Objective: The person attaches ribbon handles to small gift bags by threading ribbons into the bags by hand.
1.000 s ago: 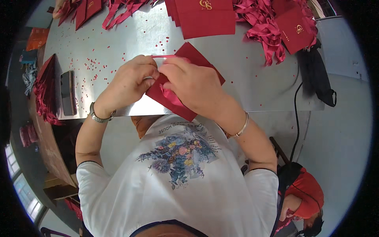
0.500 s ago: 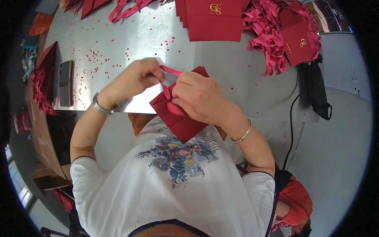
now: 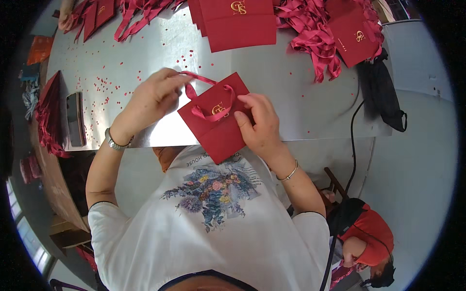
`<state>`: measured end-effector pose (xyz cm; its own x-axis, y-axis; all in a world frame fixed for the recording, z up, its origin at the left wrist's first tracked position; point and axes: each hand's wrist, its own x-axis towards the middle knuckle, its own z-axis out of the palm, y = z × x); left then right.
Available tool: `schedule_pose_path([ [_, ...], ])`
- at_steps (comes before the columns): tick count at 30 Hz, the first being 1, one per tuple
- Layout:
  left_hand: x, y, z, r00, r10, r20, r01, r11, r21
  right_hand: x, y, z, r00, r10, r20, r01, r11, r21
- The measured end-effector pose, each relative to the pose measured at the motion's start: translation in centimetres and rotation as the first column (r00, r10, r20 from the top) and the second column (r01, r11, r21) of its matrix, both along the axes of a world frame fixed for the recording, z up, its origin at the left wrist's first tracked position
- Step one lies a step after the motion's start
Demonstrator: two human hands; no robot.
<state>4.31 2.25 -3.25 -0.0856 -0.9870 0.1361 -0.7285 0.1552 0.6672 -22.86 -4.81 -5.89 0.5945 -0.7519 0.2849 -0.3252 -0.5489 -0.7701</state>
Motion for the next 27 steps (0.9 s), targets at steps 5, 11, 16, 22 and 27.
schedule_pose_path([
  [5,-0.6,-0.6,-0.4,0.991,-0.079,0.111,0.074,0.996,0.049,0.2,-0.1,-0.4,0.997,0.036,-0.067,-0.046,0.988,-0.149],
  [11,-0.3,-1.5,-1.0,0.952,0.091,0.294,-0.082,0.996,-0.045,0.2,0.0,-0.7,0.988,0.056,-0.146,-0.092,0.965,-0.247],
  [16,2.1,-2.5,-2.2,0.875,0.449,0.183,-0.451,0.892,-0.033,0.3,-0.2,-0.6,0.98,0.108,-0.167,-0.146,0.962,-0.232],
  [22,1.5,-2.8,-0.9,0.925,0.365,-0.108,-0.378,0.914,-0.148,0.1,-0.4,-0.7,0.983,0.103,-0.152,-0.136,0.964,-0.23],
  [27,-0.5,-4.2,-1.6,0.962,0.186,0.199,-0.135,0.96,-0.247,0.1,-0.2,-0.6,0.982,0.105,-0.157,-0.14,0.963,-0.232],
])
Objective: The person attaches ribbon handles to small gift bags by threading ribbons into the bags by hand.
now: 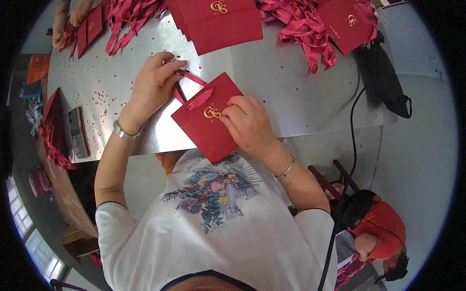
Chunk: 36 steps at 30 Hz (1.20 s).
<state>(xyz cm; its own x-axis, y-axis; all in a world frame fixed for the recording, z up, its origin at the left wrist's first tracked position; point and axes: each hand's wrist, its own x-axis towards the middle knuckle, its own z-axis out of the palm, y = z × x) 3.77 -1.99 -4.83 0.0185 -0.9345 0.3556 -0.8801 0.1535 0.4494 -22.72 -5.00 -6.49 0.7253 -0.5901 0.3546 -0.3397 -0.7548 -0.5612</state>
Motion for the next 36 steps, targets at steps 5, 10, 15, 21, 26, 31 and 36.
schedule_pose_path([
  [5,0.0,-1.0,-1.0,0.999,-0.042,-0.035,0.043,0.998,0.036,0.1,0.2,0.2,1.0,-0.029,0.012,0.029,1.0,0.01],
  [10,-0.3,-2.6,-1.0,0.975,0.208,-0.078,-0.19,0.963,0.19,0.2,0.1,0.2,1.0,-0.006,-0.012,0.006,1.0,0.015],
  [15,-0.2,-2.6,-1.4,0.971,0.227,-0.074,-0.21,0.96,0.184,0.2,-0.1,0.2,1.0,0.004,0.002,-0.004,1.0,0.023],
  [21,-2.5,-1.6,0.3,0.964,0.259,-0.057,-0.265,0.955,-0.134,-0.2,0.1,0.1,0.999,-0.036,0.018,0.036,0.999,-0.001],
  [26,-6.0,1.4,2.1,0.992,0.081,-0.1,-0.052,0.963,0.265,-0.1,0.1,0.1,0.998,-0.003,0.067,0.002,1.0,0.016],
  [31,-6.0,-0.3,2.2,0.976,0.142,-0.165,-0.043,0.869,0.493,-0.8,-1.3,0.8,0.997,0.018,0.069,-0.023,0.996,0.081],
  [36,-4.8,-0.1,5.0,0.922,0.08,-0.378,0.071,0.926,0.37,-3.2,-10.5,2.3,0.883,-0.432,0.183,0.439,0.898,0.0],
])
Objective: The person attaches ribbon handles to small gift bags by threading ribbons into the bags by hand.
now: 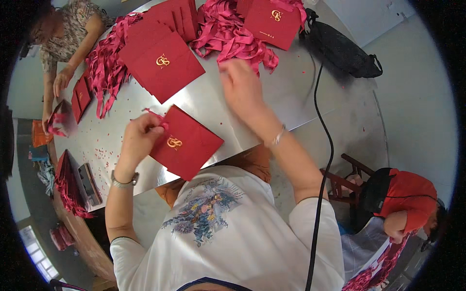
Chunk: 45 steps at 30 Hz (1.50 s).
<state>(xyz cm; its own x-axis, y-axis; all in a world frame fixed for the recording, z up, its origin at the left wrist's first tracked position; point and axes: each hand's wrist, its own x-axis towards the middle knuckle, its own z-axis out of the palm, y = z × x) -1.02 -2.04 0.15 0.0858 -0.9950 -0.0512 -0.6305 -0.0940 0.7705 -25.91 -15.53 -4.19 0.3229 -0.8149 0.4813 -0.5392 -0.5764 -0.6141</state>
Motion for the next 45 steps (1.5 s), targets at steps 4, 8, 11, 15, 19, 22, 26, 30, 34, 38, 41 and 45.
schedule_pose_path([
  [4,1.3,-0.4,5.0,0.997,-0.029,-0.071,0.025,0.998,-0.059,-0.4,-5.0,-0.8,0.897,-0.109,-0.428,0.096,0.994,-0.051],
  [8,2.4,1.2,5.1,0.985,-0.164,0.062,0.175,0.928,-0.329,-0.3,-3.8,-1.1,0.849,-0.085,-0.522,0.093,0.996,-0.011],
  [11,5.1,3.5,1.0,0.98,-0.152,0.125,0.181,0.946,-0.27,-0.7,-1.2,-1.7,0.871,-0.025,-0.49,-0.03,0.994,-0.104],
  [15,9.0,5.6,-4.2,0.929,-0.048,0.367,0.138,0.965,-0.221,-1.5,2.3,-1.1,0.856,0.044,-0.516,-0.088,0.994,-0.062],
  [19,9.9,6.3,-5.6,0.944,0.259,0.207,-0.173,0.918,-0.358,-1.5,4.5,-1.0,0.863,-0.031,-0.504,-0.04,0.991,-0.129],
  [22,6.5,6.6,-4.2,0.963,0.234,0.136,-0.186,0.936,-0.3,-0.8,5.9,-1.7,0.899,0.049,-0.436,-0.096,0.991,-0.088],
  [26,1.8,5.1,-3.9,0.889,0.138,0.436,0.028,0.936,-0.352,-0.2,8.0,-2.5,0.946,-0.015,-0.324,-0.034,0.989,-0.145],
  [30,1.4,4.4,-5.4,0.896,0.156,0.416,-0.034,0.958,-0.284,-1.1,9.2,-3.6,0.942,-0.05,-0.332,0.016,0.995,-0.102],
  [34,1.1,3.5,-6.8,0.924,0.164,0.345,-0.071,0.961,-0.267,-2.0,9.1,-4.3,0.952,0.005,-0.306,0.009,0.999,0.045],
  [38,2.6,4.5,-9.7,0.871,0.256,0.42,-0.043,0.89,-0.455,-1.5,8.8,-2.5,0.94,0.15,-0.305,-0.091,0.976,0.2],
  [41,-2.8,4.4,-3.9,0.863,0.268,0.427,-0.044,0.883,-0.467,-1.1,8.4,-3.9,0.974,0.138,-0.177,-0.1,0.973,0.206],
  [45,-2.5,4.8,-4.5,0.861,0.234,0.452,0.026,0.866,-0.499,-1.4,8.9,-3.5,0.979,0.1,-0.178,-0.084,0.992,0.091],
])
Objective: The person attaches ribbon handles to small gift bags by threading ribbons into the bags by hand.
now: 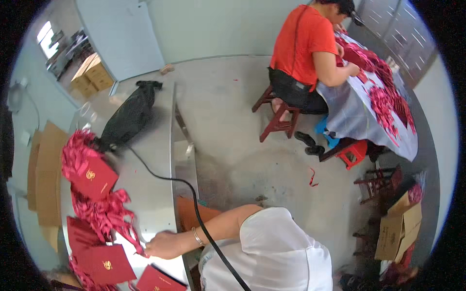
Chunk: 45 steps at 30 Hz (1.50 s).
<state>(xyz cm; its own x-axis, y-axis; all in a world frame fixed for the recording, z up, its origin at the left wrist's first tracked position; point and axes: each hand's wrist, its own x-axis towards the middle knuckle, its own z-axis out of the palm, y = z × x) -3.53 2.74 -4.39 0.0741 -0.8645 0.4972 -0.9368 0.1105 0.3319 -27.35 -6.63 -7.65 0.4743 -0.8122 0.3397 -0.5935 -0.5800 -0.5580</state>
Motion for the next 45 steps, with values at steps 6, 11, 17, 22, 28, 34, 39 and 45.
schedule_pose_path([
  [6,-1.0,-2.4,-1.7,0.994,-0.096,-0.058,0.099,0.994,0.046,0.0,0.0,-0.9,0.993,-0.032,0.112,0.032,0.999,0.003],
  [11,-3.0,-5.9,-2.0,0.977,-0.208,-0.046,0.211,0.975,0.072,-0.3,0.0,0.0,0.985,0.003,0.172,-0.009,0.999,0.034],
  [17,-5.5,-9.5,-3.3,0.947,-0.317,-0.049,0.32,0.941,0.106,0.3,-0.3,-0.4,0.981,0.02,0.191,-0.037,0.996,0.086],
  [22,-6.3,-11.5,-4.1,0.93,-0.366,-0.041,0.368,0.921,0.126,-0.1,0.0,-0.2,0.956,0.019,0.294,-0.047,0.995,0.088],
  [28,-6.5,-12.6,-4.6,0.922,-0.387,-0.029,0.387,0.91,0.148,0.3,-0.3,-1.2,0.951,0.023,0.308,-0.049,0.996,0.077],
  [34,-6.2,-12.8,-5.1,0.931,-0.364,-0.023,0.363,0.919,0.156,1.1,-0.2,-1.7,0.935,0.035,0.352,-0.065,0.995,0.074],
  [39,-3.7,-11.4,-4.6,0.961,-0.276,0.014,0.27,0.949,0.161,-0.3,0.0,-0.5,0.917,0.027,0.399,-0.028,1.0,-0.003],
  [45,-0.7,-9.5,-4.1,0.984,-0.172,0.049,0.162,0.973,0.167,-1.2,-0.2,0.2,0.913,0.046,0.406,-0.094,0.991,0.099],
])
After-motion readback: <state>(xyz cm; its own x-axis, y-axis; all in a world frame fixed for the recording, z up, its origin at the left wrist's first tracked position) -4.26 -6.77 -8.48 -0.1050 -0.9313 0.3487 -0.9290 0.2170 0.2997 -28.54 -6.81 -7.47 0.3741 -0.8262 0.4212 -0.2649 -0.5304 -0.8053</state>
